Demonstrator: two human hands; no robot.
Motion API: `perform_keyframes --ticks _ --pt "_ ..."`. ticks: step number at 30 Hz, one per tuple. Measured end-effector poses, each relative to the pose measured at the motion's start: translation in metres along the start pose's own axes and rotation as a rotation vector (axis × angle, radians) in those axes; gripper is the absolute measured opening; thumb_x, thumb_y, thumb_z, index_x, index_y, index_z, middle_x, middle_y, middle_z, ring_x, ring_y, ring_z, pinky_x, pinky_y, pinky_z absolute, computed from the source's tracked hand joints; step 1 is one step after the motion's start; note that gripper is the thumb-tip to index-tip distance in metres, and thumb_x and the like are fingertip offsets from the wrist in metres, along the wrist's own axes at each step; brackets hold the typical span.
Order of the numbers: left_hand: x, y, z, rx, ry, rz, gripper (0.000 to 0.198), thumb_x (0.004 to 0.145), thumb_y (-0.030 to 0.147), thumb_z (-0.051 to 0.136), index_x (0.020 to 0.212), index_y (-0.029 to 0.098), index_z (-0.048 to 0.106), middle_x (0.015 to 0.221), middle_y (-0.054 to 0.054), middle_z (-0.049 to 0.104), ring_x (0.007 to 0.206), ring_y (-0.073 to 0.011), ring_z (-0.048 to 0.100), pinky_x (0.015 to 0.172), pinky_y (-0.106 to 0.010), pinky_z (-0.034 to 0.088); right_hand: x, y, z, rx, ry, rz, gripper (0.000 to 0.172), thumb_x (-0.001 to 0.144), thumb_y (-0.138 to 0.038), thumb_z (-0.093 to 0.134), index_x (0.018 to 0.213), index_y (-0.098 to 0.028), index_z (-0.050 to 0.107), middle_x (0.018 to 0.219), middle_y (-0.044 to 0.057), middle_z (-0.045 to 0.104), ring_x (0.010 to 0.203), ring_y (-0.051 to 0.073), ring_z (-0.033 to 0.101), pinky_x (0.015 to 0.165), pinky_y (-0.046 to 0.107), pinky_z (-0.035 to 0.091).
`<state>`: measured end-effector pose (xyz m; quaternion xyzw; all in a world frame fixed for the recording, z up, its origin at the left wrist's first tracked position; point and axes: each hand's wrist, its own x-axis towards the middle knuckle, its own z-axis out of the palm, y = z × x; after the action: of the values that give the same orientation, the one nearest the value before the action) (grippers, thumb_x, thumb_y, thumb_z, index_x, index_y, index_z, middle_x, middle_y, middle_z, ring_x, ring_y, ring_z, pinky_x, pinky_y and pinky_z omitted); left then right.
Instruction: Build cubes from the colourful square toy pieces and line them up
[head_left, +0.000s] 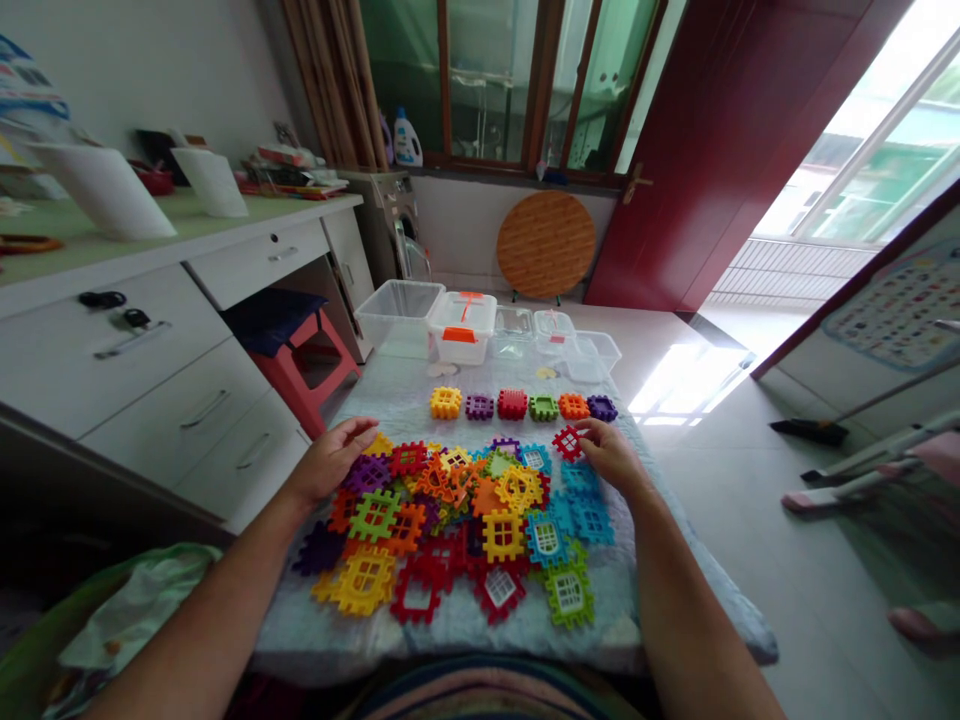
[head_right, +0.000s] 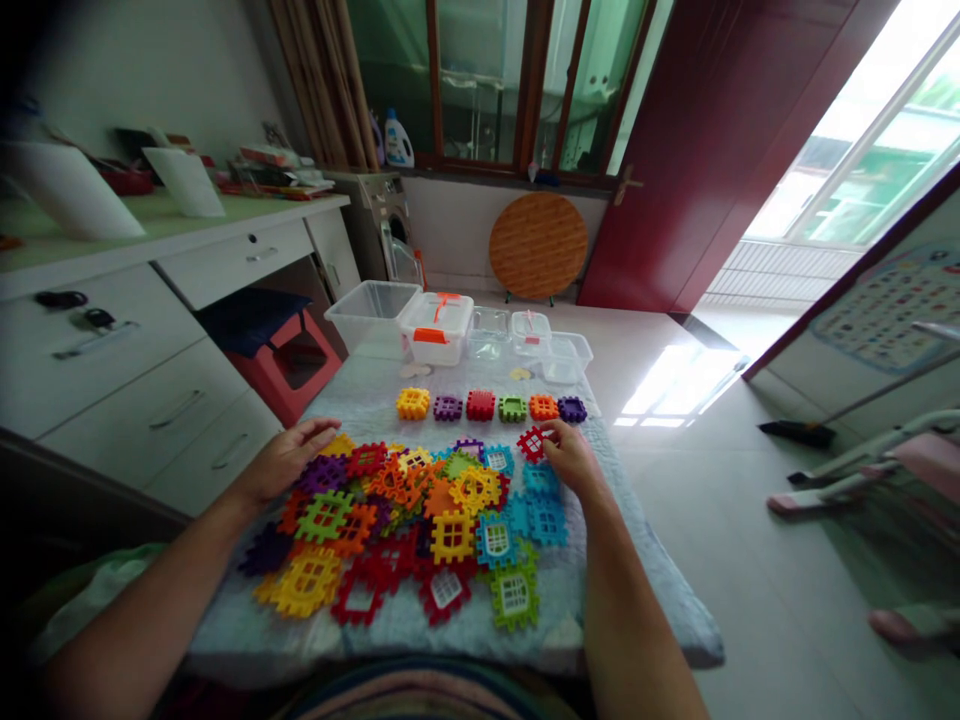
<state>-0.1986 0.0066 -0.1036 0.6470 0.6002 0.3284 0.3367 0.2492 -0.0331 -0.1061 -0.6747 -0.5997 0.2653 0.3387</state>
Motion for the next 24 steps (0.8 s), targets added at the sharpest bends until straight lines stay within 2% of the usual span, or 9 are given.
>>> perform_keyframes --ticks 2,4,7,10,14,18,24 --pt "0.001 -0.002 0.003 -0.069 -0.016 -0.006 0.059 0.074 0.065 0.058 0.108 0.017 0.066 0.103 -0.006 0.070 0.095 -0.0246 0.063 0.086 -0.032 0.050 -0.002 0.000 0.002 -0.158 0.084 -0.062 0.029 0.073 -0.023 0.055 0.098 -0.017 0.067 0.084 0.003 0.064 0.065 0.014 0.057 0.067 0.030 0.047" --pt "-0.001 -0.003 0.005 -0.162 -0.003 -0.032 0.058 0.072 0.063 0.062 0.106 0.017 0.066 0.100 -0.005 0.070 0.088 -0.0232 0.064 0.080 -0.031 0.051 -0.005 -0.007 0.003 -0.246 0.113 -0.138 0.026 0.075 -0.025 0.057 0.097 -0.018 0.069 0.096 0.007 0.062 0.074 0.016 0.058 0.074 0.032 0.047" --pt "-0.006 -0.003 0.005 -0.271 0.029 -0.067 0.055 0.071 0.060 0.065 0.104 0.016 0.065 0.093 -0.004 0.070 0.076 -0.0197 0.064 0.070 -0.028 0.051 -0.013 -0.026 0.005 -0.283 -0.048 -0.265 0.015 0.078 -0.027 0.060 0.084 -0.019 0.070 0.091 0.006 0.061 0.082 0.018 0.057 0.079 0.033 0.045" --pt "-0.009 -0.002 0.006 -0.251 0.058 -0.061 0.053 0.071 0.059 0.065 0.102 0.017 0.066 0.091 -0.004 0.071 0.077 -0.0199 0.064 0.071 -0.028 0.052 -0.023 -0.042 0.011 -0.359 -0.240 -0.356 0.009 0.074 -0.029 0.067 0.072 -0.020 0.071 0.085 0.004 0.059 0.085 0.020 0.055 0.083 0.034 0.042" --pt "-0.008 -0.001 0.007 -0.137 0.092 -0.001 0.049 0.070 0.058 0.064 0.096 0.017 0.069 0.094 -0.004 0.071 0.088 -0.0228 0.065 0.084 -0.032 0.051 -0.029 -0.050 0.021 -0.451 -0.270 -0.355 0.010 0.070 -0.032 0.072 0.069 -0.022 0.072 0.084 0.004 0.058 0.089 0.022 0.054 0.084 0.037 0.038" --pt "-0.008 0.000 0.008 -0.108 0.094 0.009 0.047 0.071 0.057 0.063 0.095 0.017 0.069 0.095 -0.005 0.072 0.090 -0.0234 0.065 0.087 -0.033 0.051 -0.029 -0.049 0.025 -0.440 -0.286 -0.332 0.007 0.070 -0.028 0.069 0.070 -0.022 0.071 0.085 0.003 0.058 0.090 0.021 0.053 0.085 0.037 0.037" --pt "-0.008 -0.003 0.007 -0.080 0.084 0.006 0.046 0.071 0.056 0.062 0.096 0.017 0.068 0.091 -0.004 0.071 0.085 -0.0225 0.065 0.082 -0.032 0.051 -0.025 -0.046 0.019 -0.200 -0.243 -0.328 0.002 0.069 -0.017 0.063 0.068 -0.019 0.062 0.081 0.001 0.057 0.081 0.016 0.054 0.080 0.031 0.041"
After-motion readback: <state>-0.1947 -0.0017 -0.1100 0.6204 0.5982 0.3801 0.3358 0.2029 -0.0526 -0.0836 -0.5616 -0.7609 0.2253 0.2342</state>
